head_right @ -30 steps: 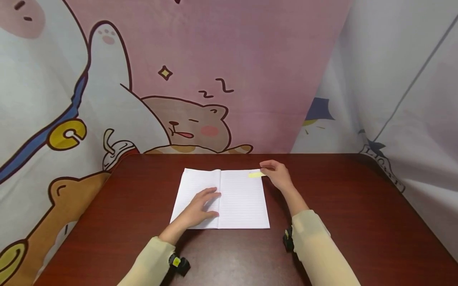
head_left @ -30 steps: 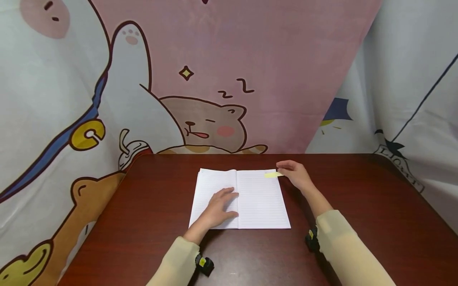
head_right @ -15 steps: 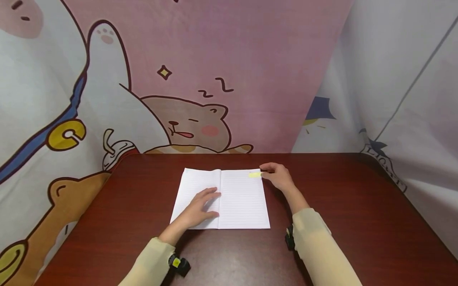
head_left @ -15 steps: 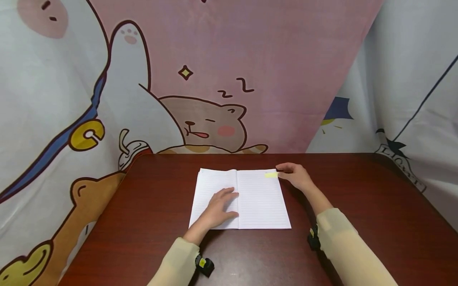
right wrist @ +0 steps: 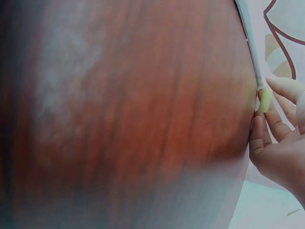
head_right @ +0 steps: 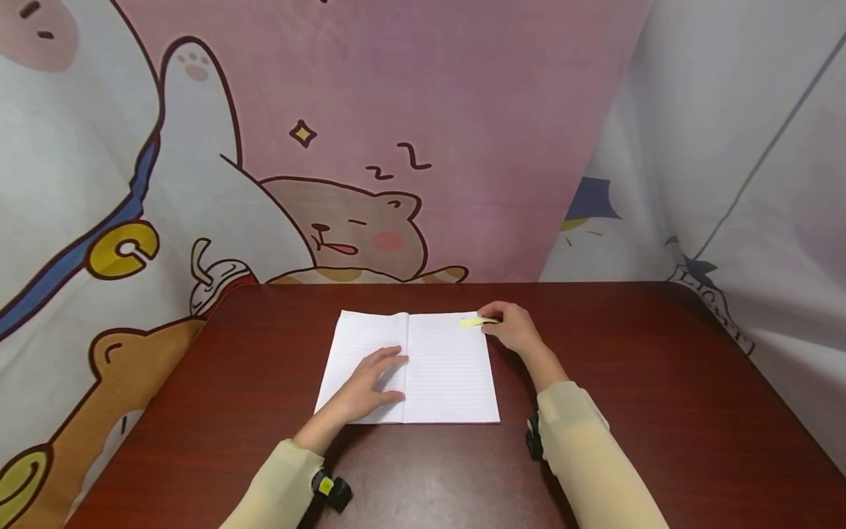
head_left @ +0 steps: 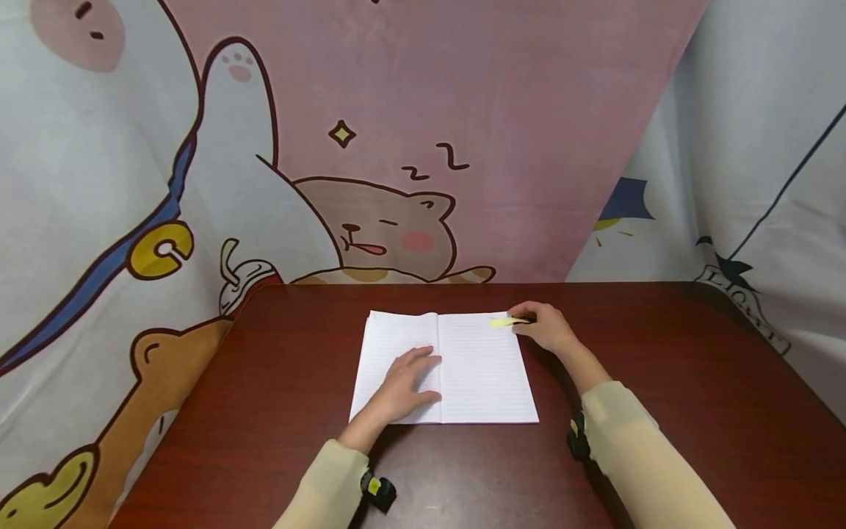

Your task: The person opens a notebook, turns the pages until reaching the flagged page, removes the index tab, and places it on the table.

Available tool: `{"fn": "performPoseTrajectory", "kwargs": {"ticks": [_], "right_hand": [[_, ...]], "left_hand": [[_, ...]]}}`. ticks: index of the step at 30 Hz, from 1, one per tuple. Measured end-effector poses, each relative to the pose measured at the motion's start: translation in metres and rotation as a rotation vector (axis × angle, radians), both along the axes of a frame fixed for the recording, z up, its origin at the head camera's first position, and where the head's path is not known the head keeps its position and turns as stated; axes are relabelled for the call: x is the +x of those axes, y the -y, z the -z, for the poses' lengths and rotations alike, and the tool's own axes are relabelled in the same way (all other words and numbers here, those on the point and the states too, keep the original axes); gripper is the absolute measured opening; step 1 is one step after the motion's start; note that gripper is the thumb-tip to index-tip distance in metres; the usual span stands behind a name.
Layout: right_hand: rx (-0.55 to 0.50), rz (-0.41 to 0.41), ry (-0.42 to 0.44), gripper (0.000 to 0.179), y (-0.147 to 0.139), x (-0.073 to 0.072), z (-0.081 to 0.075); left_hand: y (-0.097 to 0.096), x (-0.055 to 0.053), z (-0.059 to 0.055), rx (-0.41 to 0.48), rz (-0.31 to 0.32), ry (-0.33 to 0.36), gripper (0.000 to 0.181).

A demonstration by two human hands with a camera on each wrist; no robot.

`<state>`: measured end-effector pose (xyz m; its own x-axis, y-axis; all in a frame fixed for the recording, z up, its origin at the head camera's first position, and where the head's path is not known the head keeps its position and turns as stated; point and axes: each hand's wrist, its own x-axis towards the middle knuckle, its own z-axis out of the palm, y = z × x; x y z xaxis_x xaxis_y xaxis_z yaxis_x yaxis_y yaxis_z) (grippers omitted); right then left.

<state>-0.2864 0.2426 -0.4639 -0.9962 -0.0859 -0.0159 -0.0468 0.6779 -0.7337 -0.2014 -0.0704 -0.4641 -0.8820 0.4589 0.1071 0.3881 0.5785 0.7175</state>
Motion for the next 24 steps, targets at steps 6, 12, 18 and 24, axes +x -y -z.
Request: {"fn": "performPoseTrajectory", "kwargs": {"ticks": [6, 12, 18, 24], "right_hand": [[0.029, -0.004, -0.019, 0.027, 0.0021, -0.0017, 0.0000], [0.045, 0.007, -0.048, 0.020, 0.0032, -0.0037, 0.0014], [0.068, 0.017, -0.053, 0.019, 0.0036, -0.0057, 0.0007], [0.060, 0.046, -0.078, 0.022, 0.0041, -0.0077, 0.0000]], "left_hand": [[0.0001, 0.0004, -0.0003, -0.021, 0.002, -0.010, 0.059], [-0.0005, 0.0013, -0.0016, -0.014, 0.006, -0.007, 0.059], [-0.0006, 0.0019, -0.0028, -0.025, 0.006, -0.005, 0.059], [-0.0002, 0.0014, -0.0026, -0.032, 0.002, -0.004, 0.059]]}}
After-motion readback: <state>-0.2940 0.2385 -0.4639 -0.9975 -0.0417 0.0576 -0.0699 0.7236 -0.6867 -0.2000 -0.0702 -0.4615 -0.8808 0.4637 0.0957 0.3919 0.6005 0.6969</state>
